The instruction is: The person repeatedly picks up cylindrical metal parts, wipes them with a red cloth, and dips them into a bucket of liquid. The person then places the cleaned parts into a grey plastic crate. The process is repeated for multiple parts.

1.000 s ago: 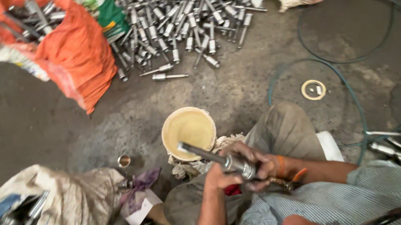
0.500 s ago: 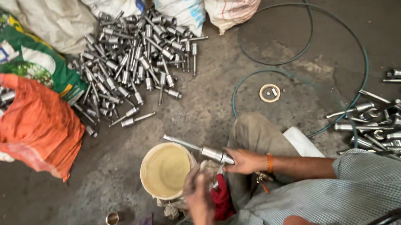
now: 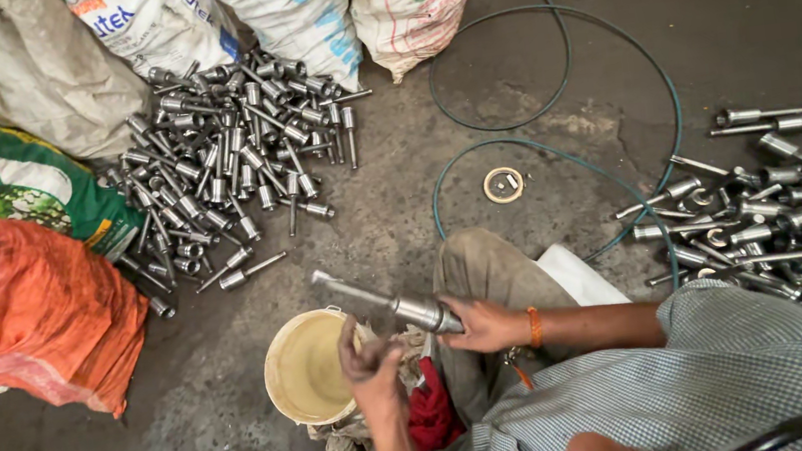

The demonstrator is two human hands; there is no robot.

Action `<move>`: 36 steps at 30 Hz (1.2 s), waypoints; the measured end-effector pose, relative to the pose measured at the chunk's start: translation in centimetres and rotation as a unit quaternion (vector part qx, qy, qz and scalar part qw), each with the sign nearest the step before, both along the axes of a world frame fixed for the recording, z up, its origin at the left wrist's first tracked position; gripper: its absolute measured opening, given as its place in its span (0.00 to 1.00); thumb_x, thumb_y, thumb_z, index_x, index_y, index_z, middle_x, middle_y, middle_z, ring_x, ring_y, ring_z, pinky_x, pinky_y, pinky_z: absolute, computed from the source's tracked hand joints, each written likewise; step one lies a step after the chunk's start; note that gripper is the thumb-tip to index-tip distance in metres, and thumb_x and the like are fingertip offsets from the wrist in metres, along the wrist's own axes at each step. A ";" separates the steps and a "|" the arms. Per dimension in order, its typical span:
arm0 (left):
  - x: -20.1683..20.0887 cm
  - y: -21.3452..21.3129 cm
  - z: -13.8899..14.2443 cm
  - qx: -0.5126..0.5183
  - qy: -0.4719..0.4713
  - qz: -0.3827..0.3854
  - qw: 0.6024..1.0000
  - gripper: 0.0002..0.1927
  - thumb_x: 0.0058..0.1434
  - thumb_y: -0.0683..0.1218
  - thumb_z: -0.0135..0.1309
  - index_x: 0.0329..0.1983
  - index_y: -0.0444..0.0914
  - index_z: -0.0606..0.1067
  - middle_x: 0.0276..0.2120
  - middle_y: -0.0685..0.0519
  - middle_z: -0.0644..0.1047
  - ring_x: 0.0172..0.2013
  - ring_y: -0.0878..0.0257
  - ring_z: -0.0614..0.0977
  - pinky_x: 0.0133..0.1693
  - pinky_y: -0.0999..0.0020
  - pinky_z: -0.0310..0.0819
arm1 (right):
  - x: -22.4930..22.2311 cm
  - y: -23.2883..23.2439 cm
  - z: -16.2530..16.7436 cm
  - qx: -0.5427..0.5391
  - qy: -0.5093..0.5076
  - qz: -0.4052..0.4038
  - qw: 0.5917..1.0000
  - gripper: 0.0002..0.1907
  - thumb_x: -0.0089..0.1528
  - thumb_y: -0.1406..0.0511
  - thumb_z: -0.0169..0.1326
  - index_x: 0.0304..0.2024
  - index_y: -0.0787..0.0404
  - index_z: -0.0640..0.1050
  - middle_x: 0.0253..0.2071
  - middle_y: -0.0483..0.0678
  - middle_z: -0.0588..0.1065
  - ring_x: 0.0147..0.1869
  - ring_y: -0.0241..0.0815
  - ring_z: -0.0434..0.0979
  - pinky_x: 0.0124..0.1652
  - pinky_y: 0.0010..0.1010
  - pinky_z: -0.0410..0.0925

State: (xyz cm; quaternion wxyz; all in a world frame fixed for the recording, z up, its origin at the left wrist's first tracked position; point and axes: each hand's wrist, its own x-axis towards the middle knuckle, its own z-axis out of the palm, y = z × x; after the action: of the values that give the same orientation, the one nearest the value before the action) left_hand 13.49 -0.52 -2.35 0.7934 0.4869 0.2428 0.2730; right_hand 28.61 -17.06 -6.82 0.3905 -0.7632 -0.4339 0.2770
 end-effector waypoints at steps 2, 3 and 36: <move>1.7 -0.3 -0.4 0.037 -0.046 -0.030 0.998 0.57 0.49 0.38 0.66 0.78 0.36 0.48 0.59 0.28 0.66 0.61 0.33 0.72 0.60 0.44 0.67 | -0.6 -0.6 0.6 -0.139 0.022 0.040 0.989 0.47 0.58 0.46 0.57 0.72 0.61 0.58 0.40 0.61 0.79 0.42 0.56 0.83 0.42 0.44 0.73; 3.5 -0.8 -0.8 0.045 -0.098 -0.064 0.992 0.56 0.51 0.38 0.64 0.79 0.36 0.47 0.65 0.31 0.65 0.67 0.38 0.68 0.65 0.48 0.64 | -0.8 -0.7 0.9 -0.128 0.010 0.041 0.991 0.48 0.59 0.45 0.57 0.72 0.64 0.58 0.42 0.62 0.79 0.45 0.56 0.83 0.43 0.43 0.73; -3.5 -3.2 -3.6 0.039 0.061 0.001 0.997 0.31 0.76 0.56 0.63 0.69 0.34 0.65 0.46 0.42 0.76 0.31 0.54 0.78 0.37 0.66 0.75 | 16.9 -28.5 6.0 0.489 0.261 -0.661 0.506 0.14 0.66 0.58 0.55 0.32 0.58 0.70 0.20 0.42 0.65 0.18 0.35 0.60 0.18 0.30 0.54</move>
State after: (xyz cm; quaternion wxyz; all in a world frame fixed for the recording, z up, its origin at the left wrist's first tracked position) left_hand 9.94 -3.77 -5.98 0.7571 0.5333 0.2805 0.2523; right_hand 45.50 -45.53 -0.82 0.8671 -0.4093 0.2514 -0.1316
